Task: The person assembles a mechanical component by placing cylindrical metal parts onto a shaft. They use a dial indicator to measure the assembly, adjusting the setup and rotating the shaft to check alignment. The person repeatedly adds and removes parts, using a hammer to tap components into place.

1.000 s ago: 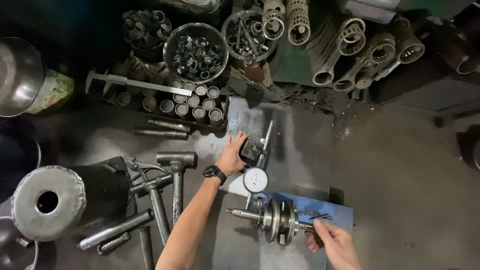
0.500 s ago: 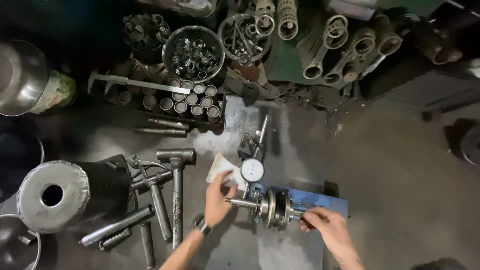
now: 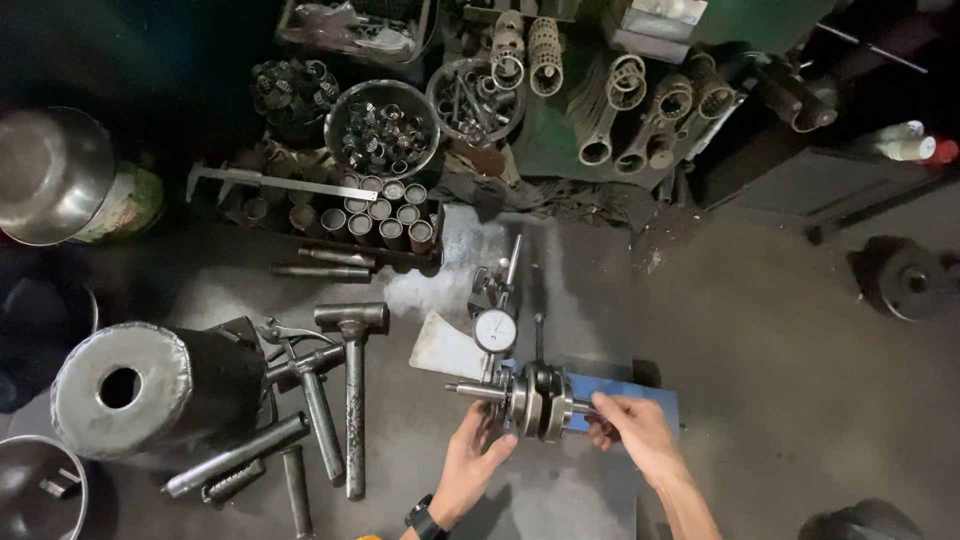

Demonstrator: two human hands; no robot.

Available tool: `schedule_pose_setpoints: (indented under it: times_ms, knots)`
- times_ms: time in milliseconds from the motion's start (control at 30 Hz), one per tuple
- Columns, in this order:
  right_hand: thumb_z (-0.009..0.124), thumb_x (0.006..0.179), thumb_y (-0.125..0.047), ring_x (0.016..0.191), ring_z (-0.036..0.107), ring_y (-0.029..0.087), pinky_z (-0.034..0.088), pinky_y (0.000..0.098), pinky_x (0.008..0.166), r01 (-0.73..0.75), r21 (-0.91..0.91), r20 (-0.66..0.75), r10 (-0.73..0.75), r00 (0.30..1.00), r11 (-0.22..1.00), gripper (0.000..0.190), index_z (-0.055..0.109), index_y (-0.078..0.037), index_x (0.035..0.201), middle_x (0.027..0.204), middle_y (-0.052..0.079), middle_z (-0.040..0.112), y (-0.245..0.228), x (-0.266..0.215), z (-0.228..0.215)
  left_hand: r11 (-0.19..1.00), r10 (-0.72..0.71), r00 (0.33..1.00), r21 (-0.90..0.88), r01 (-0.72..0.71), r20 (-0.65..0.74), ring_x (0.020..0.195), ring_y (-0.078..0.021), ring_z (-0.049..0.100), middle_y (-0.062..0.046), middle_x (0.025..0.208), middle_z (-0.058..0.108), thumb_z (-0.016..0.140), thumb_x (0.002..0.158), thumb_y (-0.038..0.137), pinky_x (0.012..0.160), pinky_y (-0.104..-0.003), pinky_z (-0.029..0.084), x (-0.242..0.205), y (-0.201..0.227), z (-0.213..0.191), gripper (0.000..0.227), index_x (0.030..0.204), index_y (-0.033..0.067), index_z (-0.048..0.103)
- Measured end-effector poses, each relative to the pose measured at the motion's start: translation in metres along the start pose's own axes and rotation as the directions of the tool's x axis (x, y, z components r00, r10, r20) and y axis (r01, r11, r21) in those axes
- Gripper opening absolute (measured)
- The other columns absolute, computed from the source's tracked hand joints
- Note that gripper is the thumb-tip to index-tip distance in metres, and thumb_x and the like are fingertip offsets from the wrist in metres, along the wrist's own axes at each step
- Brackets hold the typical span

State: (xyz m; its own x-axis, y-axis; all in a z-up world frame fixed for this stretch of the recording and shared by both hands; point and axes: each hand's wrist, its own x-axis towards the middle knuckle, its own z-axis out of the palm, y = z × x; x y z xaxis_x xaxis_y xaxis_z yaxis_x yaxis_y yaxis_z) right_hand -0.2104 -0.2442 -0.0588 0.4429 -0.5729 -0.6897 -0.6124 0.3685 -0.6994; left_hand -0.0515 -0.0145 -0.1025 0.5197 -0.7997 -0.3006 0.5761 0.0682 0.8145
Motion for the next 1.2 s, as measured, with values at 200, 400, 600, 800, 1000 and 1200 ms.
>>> schedule_pose_setpoints:
  times_ms: [200, 400, 600, 800, 1000, 1200]
  knots:
    - [0.070, 0.090, -0.016, 0.068, 0.068, 0.019, 0.056, 0.0335, 0.067, 0.067, -0.023, -0.023, -0.067, 0.997, 0.998, 0.025, 0.079, 0.007, 0.093, 0.076, 0.013, 0.076, -0.018, -0.013, 0.006, 0.997, -0.047, 0.998, 0.059, 0.048, -0.034, 0.123, -0.0166, 0.055, -0.012, 0.136, 0.053, 0.073, 0.090, 0.002, 0.106, -0.032, 0.045, -0.006, -0.021, -0.010, 0.069, 0.150, -0.0049, 0.039]
    - [0.076, 0.082, -0.007, 0.079, 0.071, 0.017, 0.055, 0.0309, 0.077, 0.124, -0.088, -0.061, -0.129, 0.990, 0.988, 0.021, 0.080, 0.002, 0.101, 0.084, 0.010, 0.079, -0.020, -0.018, 0.006, 0.994, -0.084, 0.995, 0.063, 0.087, -0.054, 0.123, -0.0141, 0.054, -0.011, 0.142, 0.049, 0.073, 0.089, 0.004, 0.105, -0.032, 0.047, -0.009, -0.012, -0.008, 0.071, 0.149, -0.0044, 0.038]
    - [0.080, 0.072, -0.006, 0.090, 0.071, 0.016, 0.059, 0.0332, 0.084, 0.106, -0.101, -0.054, -0.112, 0.992, 0.989, 0.041, 0.074, -0.005, 0.112, 0.099, 0.006, 0.076, -0.041, -0.034, 0.016, 0.979, -0.146, 0.987, 0.134, 0.155, -0.072, 0.121, -0.0150, 0.057, -0.008, 0.145, 0.053, 0.073, 0.089, 0.009, 0.101, -0.030, 0.050, -0.010, 0.002, -0.006, 0.070, 0.150, -0.0021, 0.040]
    - [0.062, 0.093, -0.031, 0.079, 0.075, 0.021, 0.060, 0.0365, 0.070, 0.072, 0.045, -0.034, -0.070, 0.997, 0.996, 0.034, 0.076, -0.002, 0.103, 0.088, 0.011, 0.078, -0.009, -0.018, 0.006, 0.981, -0.100, 0.992, 0.163, 0.110, -0.071, 0.089, -0.0091, 0.046, -0.004, 0.127, 0.055, 0.074, 0.089, 0.006, 0.079, -0.024, 0.046, -0.015, -0.008, -0.008, 0.068, 0.150, -0.0007, 0.045]
    - [0.065, 0.098, -0.026, 0.071, 0.071, 0.024, 0.059, 0.0370, 0.066, 0.027, -0.030, -0.043, -0.029, 0.999, 0.999, 0.039, 0.078, 0.010, 0.097, 0.079, 0.017, 0.076, 0.000, -0.011, 0.005, 0.984, -0.086, 0.994, 0.153, 0.096, -0.072, 0.085, -0.0050, 0.046, -0.002, 0.118, 0.055, 0.074, 0.090, 0.005, 0.075, -0.022, 0.046, -0.015, -0.013, -0.010, 0.067, 0.151, 0.0004, 0.047]
    - [0.065, 0.092, -0.019, 0.078, 0.073, 0.021, 0.060, 0.0353, 0.069, 0.073, 0.016, -0.030, -0.072, 0.997, 0.997, 0.029, 0.075, 0.002, 0.109, 0.086, 0.013, 0.077, -0.024, -0.028, 0.011, 0.988, -0.066, 0.996, 0.135, 0.075, -0.068, 0.094, -0.0018, 0.053, 0.002, 0.131, 0.057, 0.074, 0.089, 0.006, 0.080, -0.021, 0.049, -0.017, -0.011, -0.009, 0.065, 0.148, 0.0013, 0.046]
